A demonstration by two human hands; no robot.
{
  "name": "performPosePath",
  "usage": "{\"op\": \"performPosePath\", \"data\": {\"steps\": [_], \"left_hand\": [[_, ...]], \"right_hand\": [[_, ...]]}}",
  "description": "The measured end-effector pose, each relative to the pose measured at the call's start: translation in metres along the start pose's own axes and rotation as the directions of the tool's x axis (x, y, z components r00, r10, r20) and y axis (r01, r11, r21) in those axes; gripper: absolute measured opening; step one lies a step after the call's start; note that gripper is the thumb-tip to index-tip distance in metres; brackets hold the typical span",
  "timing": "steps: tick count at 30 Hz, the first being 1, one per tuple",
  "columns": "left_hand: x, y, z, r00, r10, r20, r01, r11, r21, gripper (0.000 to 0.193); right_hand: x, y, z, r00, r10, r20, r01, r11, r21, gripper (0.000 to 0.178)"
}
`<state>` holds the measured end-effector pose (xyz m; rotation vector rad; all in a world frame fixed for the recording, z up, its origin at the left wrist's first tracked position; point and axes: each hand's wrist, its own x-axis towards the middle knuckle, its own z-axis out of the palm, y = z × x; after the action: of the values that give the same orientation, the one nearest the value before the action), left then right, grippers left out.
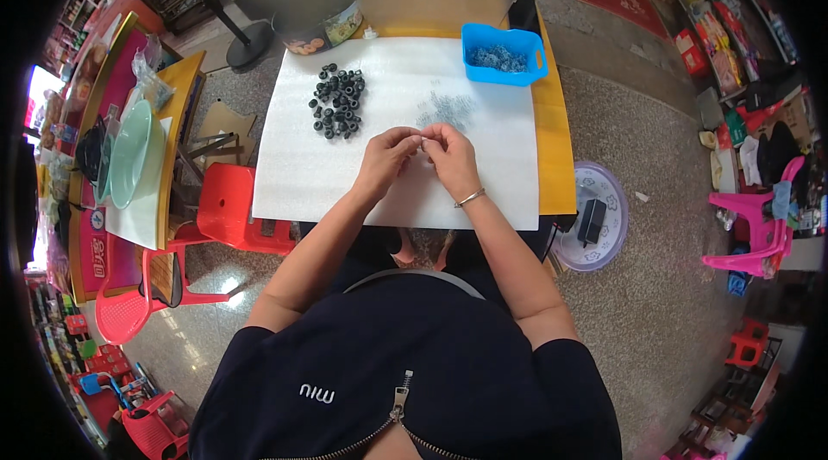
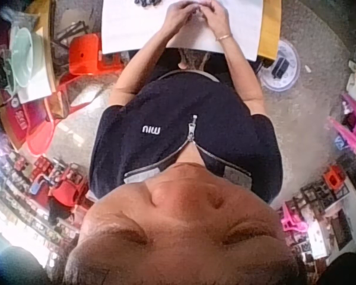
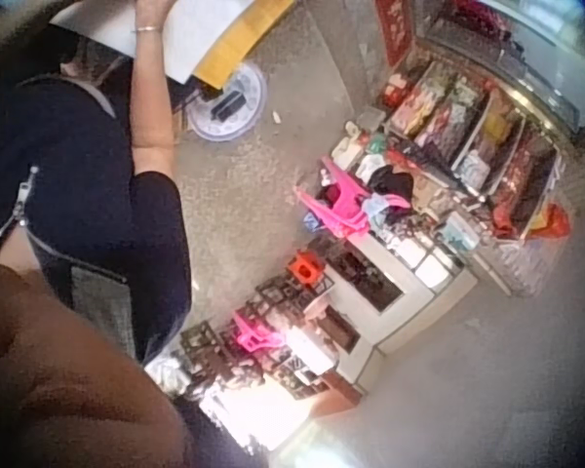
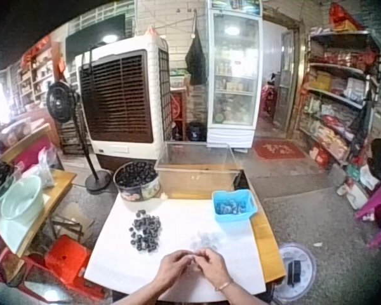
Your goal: The recorder is assembling small black plastic grommets with tiny metal inserts by hand.
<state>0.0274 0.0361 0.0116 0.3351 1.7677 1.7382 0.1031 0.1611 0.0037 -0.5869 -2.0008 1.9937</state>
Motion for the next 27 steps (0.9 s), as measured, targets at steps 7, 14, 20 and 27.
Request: {"op": "performPosePath", "data": {"steps": [7, 14, 20, 27], "left_hand": [[0.005, -0.005, -0.001, 0.99, 0.141, -0.022, -0.131, 0.961, 0.245, 0.022], [0.006, -0.009, 0.004, 0.955, 0.286, -0.078, -0.226, 0.872, 0.433, 0.026], [0.005, -0.005, 0.004, 0.97, 0.227, -0.084, -0.166, 0.876, 0.453, 0.031], [0.013, -0.013, -0.001, 0.973, 0.197, -0.123, -0.127, 0.895, 0.428, 0.032]], "right_hand": [[-0.001, 0.001, 0.0, 0.997, -0.068, -0.046, 0.061, 0.988, -0.142, 0.009], [-0.004, -0.001, 0.007, 0.917, -0.391, -0.077, 0.347, 0.879, -0.328, 0.008], [-0.007, -0.005, 0.011, 0.833, -0.549, -0.07, 0.48, 0.78, -0.402, 0.006], [-0.006, -0.003, 0.004, 0.908, -0.405, -0.108, 0.357, 0.883, -0.305, 0.009]]}}
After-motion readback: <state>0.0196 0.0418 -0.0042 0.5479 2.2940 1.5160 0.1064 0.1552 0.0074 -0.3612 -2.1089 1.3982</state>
